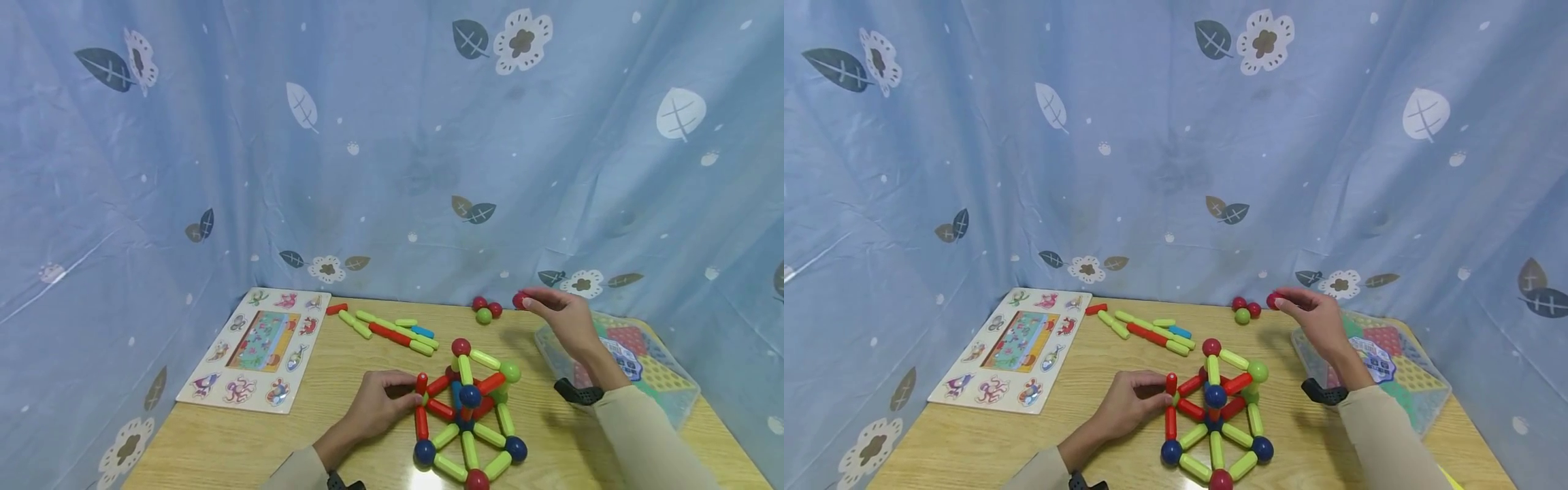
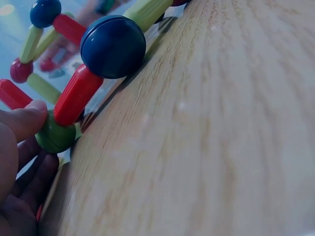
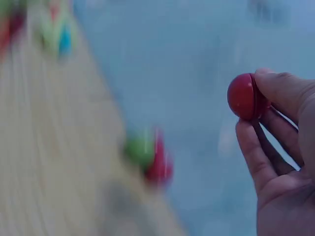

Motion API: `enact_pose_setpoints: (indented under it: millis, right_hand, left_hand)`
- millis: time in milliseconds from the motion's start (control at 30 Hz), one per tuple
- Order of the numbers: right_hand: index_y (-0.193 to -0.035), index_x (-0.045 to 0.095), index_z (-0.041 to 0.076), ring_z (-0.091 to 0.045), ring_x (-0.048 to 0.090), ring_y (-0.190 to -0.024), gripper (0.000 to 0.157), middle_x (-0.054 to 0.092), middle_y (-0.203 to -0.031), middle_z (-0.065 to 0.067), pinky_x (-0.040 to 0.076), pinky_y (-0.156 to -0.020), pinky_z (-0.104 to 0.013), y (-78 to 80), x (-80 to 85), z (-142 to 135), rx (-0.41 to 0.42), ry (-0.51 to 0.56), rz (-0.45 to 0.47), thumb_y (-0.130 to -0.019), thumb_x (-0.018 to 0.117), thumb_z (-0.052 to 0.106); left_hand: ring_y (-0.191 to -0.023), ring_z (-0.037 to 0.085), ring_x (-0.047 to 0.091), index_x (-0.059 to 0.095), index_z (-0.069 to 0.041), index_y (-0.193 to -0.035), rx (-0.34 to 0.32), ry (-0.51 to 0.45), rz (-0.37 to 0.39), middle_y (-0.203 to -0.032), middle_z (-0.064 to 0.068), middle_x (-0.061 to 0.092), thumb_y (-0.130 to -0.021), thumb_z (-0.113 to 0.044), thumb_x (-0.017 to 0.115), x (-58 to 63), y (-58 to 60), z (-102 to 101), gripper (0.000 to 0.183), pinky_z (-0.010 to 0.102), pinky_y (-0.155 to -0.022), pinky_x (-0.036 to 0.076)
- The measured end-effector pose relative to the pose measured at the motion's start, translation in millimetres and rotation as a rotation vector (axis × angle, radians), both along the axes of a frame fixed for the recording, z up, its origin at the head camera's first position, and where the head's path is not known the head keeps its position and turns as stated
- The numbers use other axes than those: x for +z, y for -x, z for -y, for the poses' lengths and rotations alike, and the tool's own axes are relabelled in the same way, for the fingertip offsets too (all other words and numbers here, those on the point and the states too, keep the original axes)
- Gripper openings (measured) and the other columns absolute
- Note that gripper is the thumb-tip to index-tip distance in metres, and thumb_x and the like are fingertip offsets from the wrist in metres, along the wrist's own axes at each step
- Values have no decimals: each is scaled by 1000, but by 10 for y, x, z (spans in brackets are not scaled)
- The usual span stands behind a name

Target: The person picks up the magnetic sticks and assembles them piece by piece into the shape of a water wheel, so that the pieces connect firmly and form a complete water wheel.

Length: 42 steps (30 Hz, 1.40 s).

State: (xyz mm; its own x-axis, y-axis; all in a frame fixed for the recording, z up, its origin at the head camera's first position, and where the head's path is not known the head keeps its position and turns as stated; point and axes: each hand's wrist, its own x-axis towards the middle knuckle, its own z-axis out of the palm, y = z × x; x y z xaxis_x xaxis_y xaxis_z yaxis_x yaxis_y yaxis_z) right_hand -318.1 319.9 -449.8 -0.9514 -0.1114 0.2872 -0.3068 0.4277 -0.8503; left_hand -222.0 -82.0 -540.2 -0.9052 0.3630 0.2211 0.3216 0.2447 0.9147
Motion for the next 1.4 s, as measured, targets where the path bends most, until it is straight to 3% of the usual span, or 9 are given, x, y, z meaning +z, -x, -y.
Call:
enact_pose_setpoints:
  millis: [133, 267, 400, 633, 900, 1033, 1133, 1267, 1400]
  right_hand:
    - [-136, 71, -5, -8, 75, -105, 33, 80, -117, 10, 61, -90, -22, -268, 349, 416, 227, 108, 4, -108, 71, 12]
    - [-130, 77, 1, -15, 80, -101, 27, 82, -117, -1, 66, -86, -31, -485, 543, 829, 408, 51, 28, -104, 75, 8]
    - [-124, 80, 6, -18, 81, -97, 23, 83, -116, -9, 67, -84, -35, -612, 549, 1169, 536, -60, 17, -102, 78, 9]
    - [-120, 83, 19, -11, 78, -106, 20, 82, -114, 5, 65, -93, -40, -677, 451, 1506, 635, -297, -3, -100, 81, 16]
    - [-122, 82, 20, -7, 76, -105, 22, 82, -114, 7, 65, -90, -35, -707, 433, 1622, 653, -412, -76, -101, 81, 15]
    - [-124, 81, 21, -12, 78, -102, 24, 82, -117, 7, 65, -88, -37, -754, 461, 1536, 584, -415, -137, -101, 81, 16]
    - [-122, 82, 22, -11, 78, -99, 23, 82, -115, 6, 65, -89, -39, -799, 482, 1333, 483, -341, -246, -101, 80, 13]
    - [-119, 82, 11, -9, 77, -103, 24, 83, -113, -5, 63, -91, -26, -852, 375, 911, 338, -104, -330, -101, 74, -3]
    - [-121, 77, -5, -10, 77, -107, 21, 82, -117, -5, 61, -91, -21, -904, 107, 451, 238, 95, -200, -103, 67, -9]
  left_hand:
    - [-114, 11, 76, 86, -20, -121, 2, 4, -3, -118, -8, 83, -96, -24, 86, 27, -5, 8, 25, 25, -98, 58]
    - [-115, 12, 76, 86, -21, -120, 3, 7, -12, -118, -8, 83, -96, -24, 86, 35, -4, 8, 24, 26, -99, 58]
    - [-115, 11, 76, 86, -20, -120, -2, 1, -17, -118, -8, 83, -96, -23, 87, 15, -4, -3, 24, 26, -100, 58]
    - [-112, 11, 77, 87, -18, -117, -17, -29, -46, -115, -6, 84, -95, -20, 88, -12, 8, -8, 23, 26, -97, 60]
    - [-105, 9, 78, 86, -14, -116, -42, -43, -69, -113, -3, 84, -95, -19, 87, -23, 13, 2, 21, 26, -93, 62]
    - [-105, 9, 78, 86, -16, -116, -47, -46, -64, -113, -4, 84, -94, -18, 88, -19, 17, 7, 22, 27, -94, 61]
    - [-107, 8, 77, 86, -19, -117, -50, -29, -42, -114, -6, 84, -93, -20, 89, -9, 28, 8, 24, 27, -96, 60]
    - [-110, 12, 77, 83, -20, -124, -104, -4, 57, -120, -3, 82, -96, -20, 87, 60, 68, 107, 29, 25, -97, 60]
    - [-117, 25, 77, 76, -8, -136, -151, -26, 163, -130, 11, 79, -100, -16, 82, 189, 176, 387, 37, 23, -97, 61]
